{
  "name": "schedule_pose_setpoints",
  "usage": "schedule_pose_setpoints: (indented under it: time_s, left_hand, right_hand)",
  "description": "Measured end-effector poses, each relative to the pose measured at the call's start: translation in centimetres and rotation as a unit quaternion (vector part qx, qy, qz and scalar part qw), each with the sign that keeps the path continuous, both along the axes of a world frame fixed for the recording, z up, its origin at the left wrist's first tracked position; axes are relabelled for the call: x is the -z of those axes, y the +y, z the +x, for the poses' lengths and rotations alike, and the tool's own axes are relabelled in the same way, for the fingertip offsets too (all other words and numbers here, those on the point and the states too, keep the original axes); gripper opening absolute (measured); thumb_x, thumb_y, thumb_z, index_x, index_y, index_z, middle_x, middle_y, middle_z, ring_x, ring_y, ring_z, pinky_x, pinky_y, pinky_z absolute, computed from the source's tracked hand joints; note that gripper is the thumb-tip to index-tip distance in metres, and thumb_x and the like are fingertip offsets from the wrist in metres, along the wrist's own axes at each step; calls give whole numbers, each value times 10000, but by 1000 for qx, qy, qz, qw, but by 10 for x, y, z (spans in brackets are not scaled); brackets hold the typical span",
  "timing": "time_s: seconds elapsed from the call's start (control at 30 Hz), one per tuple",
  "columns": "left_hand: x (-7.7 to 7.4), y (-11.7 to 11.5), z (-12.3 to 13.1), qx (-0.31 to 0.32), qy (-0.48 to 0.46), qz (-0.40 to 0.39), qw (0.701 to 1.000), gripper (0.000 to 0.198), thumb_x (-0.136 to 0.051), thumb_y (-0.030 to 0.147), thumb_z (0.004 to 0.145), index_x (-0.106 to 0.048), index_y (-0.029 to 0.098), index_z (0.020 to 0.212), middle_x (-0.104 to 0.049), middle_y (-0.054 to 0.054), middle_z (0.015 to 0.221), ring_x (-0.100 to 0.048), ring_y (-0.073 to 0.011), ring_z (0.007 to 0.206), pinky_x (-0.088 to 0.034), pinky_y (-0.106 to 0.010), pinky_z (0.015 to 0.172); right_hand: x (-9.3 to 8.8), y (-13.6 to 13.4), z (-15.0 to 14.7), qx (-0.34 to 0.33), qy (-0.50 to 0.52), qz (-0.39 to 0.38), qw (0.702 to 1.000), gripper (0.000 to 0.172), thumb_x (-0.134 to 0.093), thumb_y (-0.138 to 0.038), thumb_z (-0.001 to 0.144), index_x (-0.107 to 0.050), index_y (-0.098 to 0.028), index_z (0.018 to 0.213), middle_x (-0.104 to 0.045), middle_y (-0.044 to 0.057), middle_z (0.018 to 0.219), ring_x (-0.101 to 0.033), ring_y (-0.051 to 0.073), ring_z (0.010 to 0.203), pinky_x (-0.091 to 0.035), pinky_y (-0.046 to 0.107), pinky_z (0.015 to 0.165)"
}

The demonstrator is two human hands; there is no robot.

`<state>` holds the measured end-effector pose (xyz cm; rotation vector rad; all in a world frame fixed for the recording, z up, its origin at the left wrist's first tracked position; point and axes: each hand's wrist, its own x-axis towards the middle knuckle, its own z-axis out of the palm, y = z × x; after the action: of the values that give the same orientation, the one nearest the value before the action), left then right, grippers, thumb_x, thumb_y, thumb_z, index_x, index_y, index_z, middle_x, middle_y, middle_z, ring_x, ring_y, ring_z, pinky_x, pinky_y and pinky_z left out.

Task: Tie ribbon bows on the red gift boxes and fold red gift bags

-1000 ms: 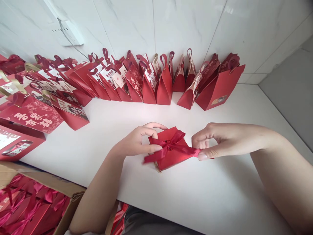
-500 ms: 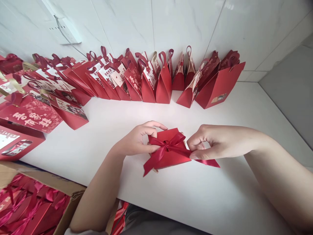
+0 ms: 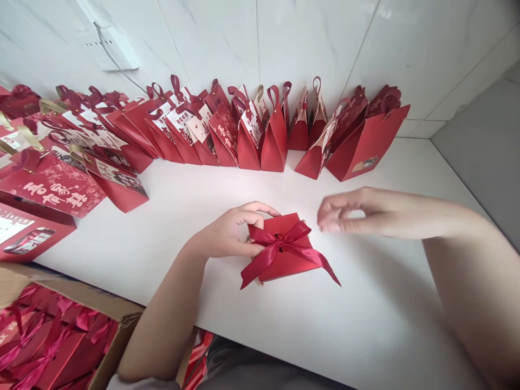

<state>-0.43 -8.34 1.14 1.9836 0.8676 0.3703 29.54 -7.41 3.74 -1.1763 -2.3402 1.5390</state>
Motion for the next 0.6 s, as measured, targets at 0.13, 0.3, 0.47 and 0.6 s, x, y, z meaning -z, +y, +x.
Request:
schedule_pose_setpoints:
  time_s: [0.13, 0.3, 0.47, 0.6]
  left_hand:
    - [0, -1, 0, -3, -4, 7, 1000, 233, -701, 252, 762, -508, 174, 656, -537, -93, 1351, -511, -280, 1275, -428, -396, 1051]
    - [0, -2, 0, -11, -3, 3, 1000, 262, -707, 298, 765, -512, 175, 642, -525, -86, 1367, -505, -291, 1278, -435, -418, 1049]
    - [0, -2, 0, -10, -4, 8, 1000, 260, -704, 292, 770, -509, 176, 642, -527, -82, 1369, -497, -290, 1288, -429, -425, 1060]
    - [0, -2, -1, -5, -6, 9, 1000, 244, -709, 264, 765, -510, 179, 651, -522, -71, 1372, -487, -281, 1299, -431, -408, 1055]
  right_hand:
    - [15, 3, -22, 87, 119, 35, 988, 353, -550, -560, 901, -652, -255, 1047, -603, 56, 1307, -550, 267, 1153, -418, 381, 963]
    - [28, 1, -39, 47, 146, -34, 988, 385, -539, -585, 899, -642, -215, 866, -465, 60, 1476, -469, 299, 1288, -366, 439, 1047]
    - [30, 1, -42, 22, 159, -59, 985, 460, -477, -623, 911, -680, -215, 850, -427, 63, 1514, -346, 323, 1404, -267, 481, 1134]
    - [30, 0, -41, 49, 181, -78, 979, 359, -593, -572, 870, -627, -215, 891, -426, 100, 1510, -366, 334, 1395, -319, 510, 1089]
